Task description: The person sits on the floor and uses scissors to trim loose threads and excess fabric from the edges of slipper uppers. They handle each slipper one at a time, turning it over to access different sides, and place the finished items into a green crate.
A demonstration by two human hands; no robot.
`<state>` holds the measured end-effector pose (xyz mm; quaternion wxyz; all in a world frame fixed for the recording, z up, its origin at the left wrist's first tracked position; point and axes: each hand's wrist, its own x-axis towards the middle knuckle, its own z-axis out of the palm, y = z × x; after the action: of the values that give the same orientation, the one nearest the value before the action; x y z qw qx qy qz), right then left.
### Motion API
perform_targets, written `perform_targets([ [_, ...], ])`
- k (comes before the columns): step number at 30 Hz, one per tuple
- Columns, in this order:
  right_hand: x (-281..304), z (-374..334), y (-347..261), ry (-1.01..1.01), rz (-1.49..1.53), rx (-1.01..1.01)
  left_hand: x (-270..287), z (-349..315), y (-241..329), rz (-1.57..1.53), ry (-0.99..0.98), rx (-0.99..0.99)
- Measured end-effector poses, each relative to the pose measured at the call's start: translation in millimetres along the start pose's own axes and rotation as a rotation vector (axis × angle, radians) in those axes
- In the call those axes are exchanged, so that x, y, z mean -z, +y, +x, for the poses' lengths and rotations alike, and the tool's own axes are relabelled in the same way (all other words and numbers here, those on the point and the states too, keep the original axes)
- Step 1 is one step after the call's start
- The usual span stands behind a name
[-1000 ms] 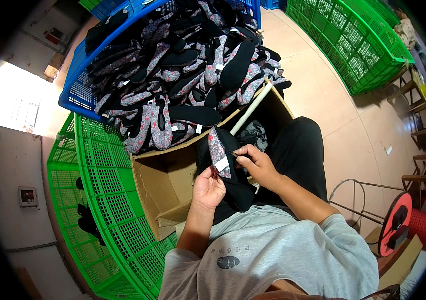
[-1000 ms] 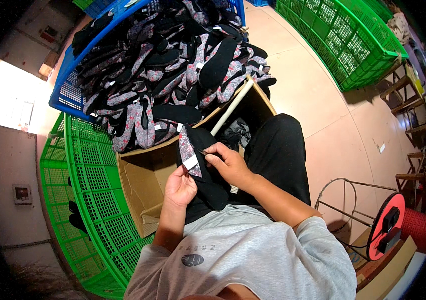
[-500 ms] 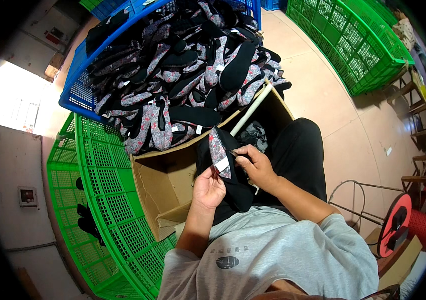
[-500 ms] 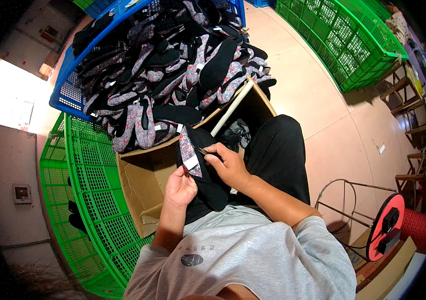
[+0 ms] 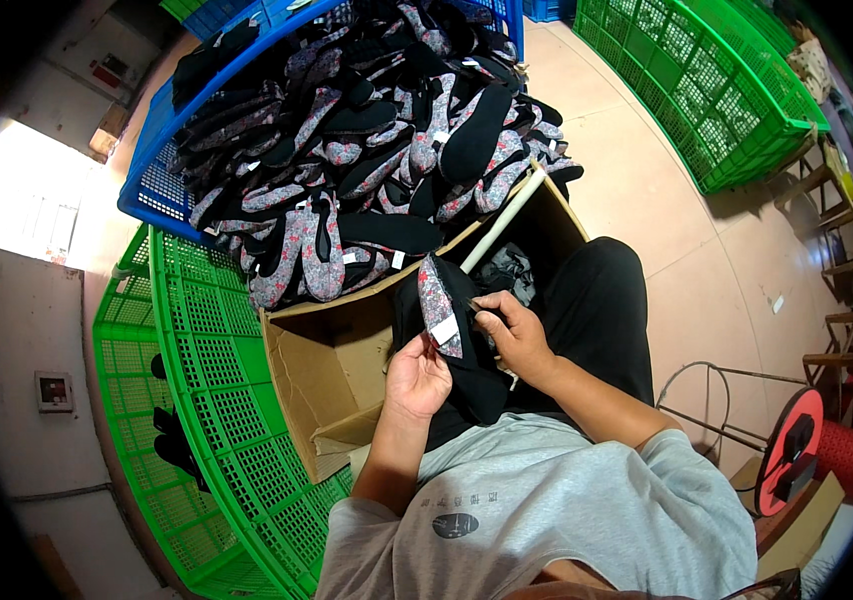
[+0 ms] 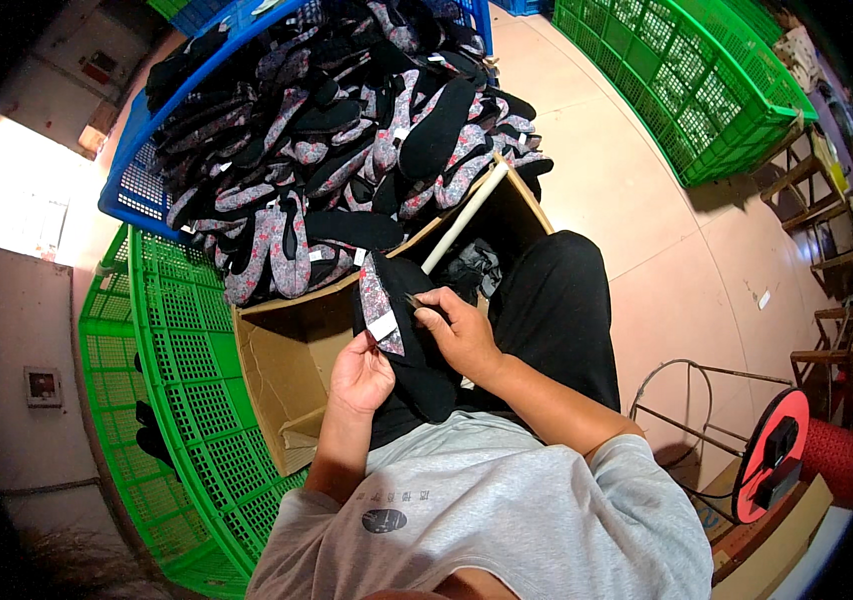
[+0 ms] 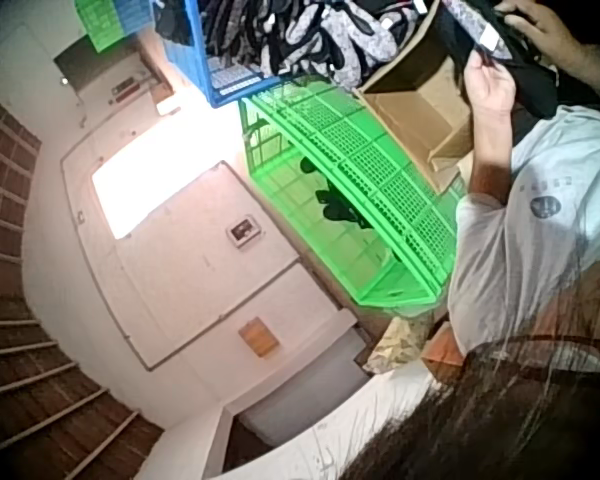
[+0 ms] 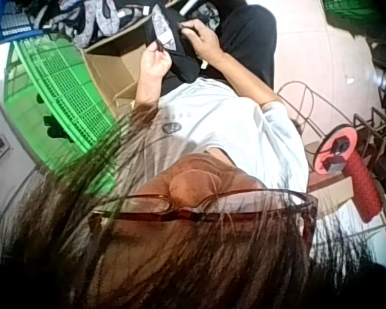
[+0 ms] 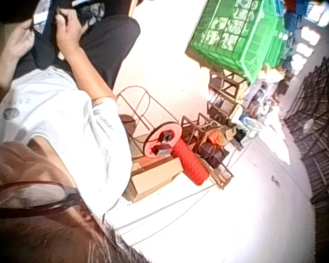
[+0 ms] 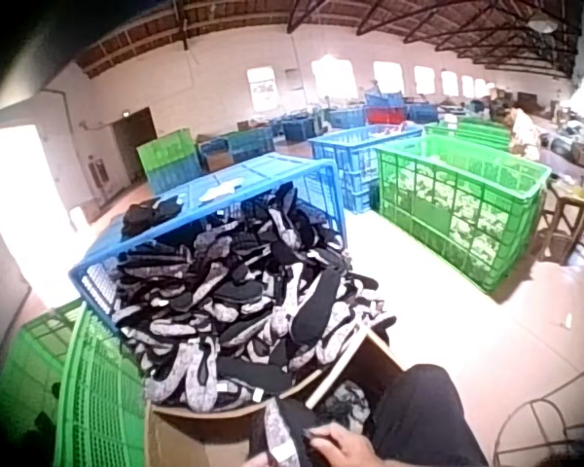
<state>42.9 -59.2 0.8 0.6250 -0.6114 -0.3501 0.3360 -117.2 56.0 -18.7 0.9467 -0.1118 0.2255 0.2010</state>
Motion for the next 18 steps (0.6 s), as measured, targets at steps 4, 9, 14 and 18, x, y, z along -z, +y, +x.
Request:
perform_targets([
  [4,-1.1,0.2,-2.6,0.021,-0.106,0.11,-1.2,-0.8,-0.8,0.004,-0.003,-0.008],
  [9,-3.0,0.4,-4.7,0.023,-0.082,0.106,0.9,-0.1,-1.4,0.045,0.032,-0.04],
  [14,-3.8,2.2,-6.1,0.028,-0.076,0.133,0.3,-0.2,-1.4,0.04,0.04,-0.04],
  [18,-4.5,4.1,-2.0,0.023,-0.037,0.129,2.9,0.2,-0.6,0.005,0.005,-0.028],
])
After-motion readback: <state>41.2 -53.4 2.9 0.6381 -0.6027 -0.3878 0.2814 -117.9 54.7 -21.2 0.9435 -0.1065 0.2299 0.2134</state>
